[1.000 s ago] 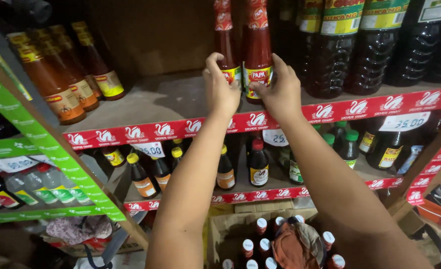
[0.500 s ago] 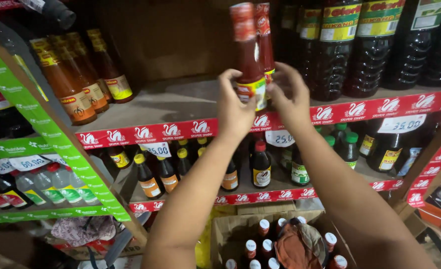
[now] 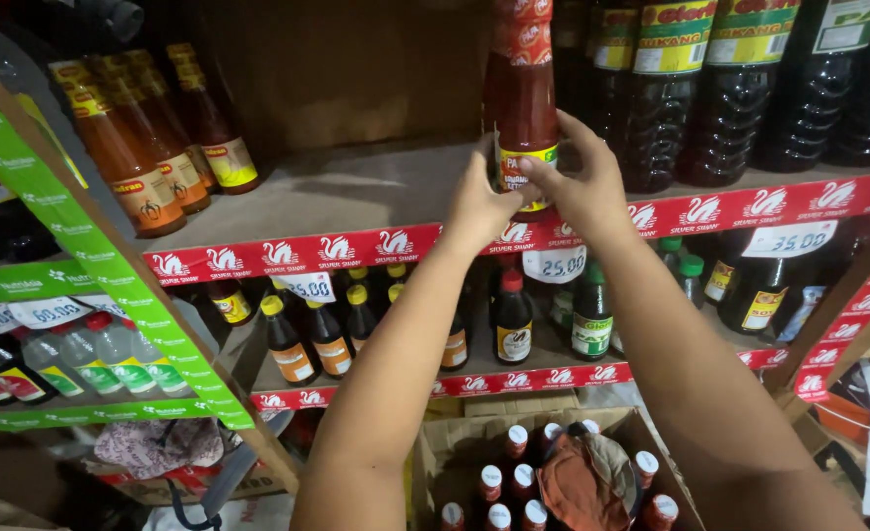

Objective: Stock bottles of ketchup from a cardboard box onto a store shelf, wiping each bottle with a cloth before placement.

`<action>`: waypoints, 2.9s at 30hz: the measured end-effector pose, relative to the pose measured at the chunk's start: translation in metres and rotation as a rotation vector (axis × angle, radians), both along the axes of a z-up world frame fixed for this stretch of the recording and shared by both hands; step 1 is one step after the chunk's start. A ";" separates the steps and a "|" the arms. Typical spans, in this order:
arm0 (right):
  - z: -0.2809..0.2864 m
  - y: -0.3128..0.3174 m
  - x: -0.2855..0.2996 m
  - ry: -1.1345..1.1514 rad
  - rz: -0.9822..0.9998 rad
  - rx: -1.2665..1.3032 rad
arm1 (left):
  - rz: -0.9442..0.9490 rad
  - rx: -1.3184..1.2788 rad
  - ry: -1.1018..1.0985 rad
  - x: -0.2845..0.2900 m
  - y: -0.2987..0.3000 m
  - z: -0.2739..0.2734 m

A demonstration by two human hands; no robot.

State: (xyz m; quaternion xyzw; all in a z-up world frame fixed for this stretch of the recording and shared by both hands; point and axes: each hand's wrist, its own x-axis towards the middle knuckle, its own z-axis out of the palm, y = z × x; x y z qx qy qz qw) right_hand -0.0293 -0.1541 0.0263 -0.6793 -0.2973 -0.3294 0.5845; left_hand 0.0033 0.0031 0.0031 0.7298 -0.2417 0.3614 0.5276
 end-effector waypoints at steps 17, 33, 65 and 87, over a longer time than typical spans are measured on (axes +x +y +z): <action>-0.023 -0.027 0.060 0.073 -0.130 -0.019 | 0.111 0.137 0.191 0.049 -0.021 -0.014; -0.005 -0.012 0.123 0.265 0.040 0.027 | 0.343 -0.092 0.013 0.007 -0.024 -0.001; 0.001 0.032 0.105 0.114 -0.356 -0.366 | 0.465 0.173 0.337 0.064 0.073 0.018; 0.027 0.078 0.154 0.173 -0.471 -0.666 | 0.504 0.342 0.390 0.134 0.139 0.028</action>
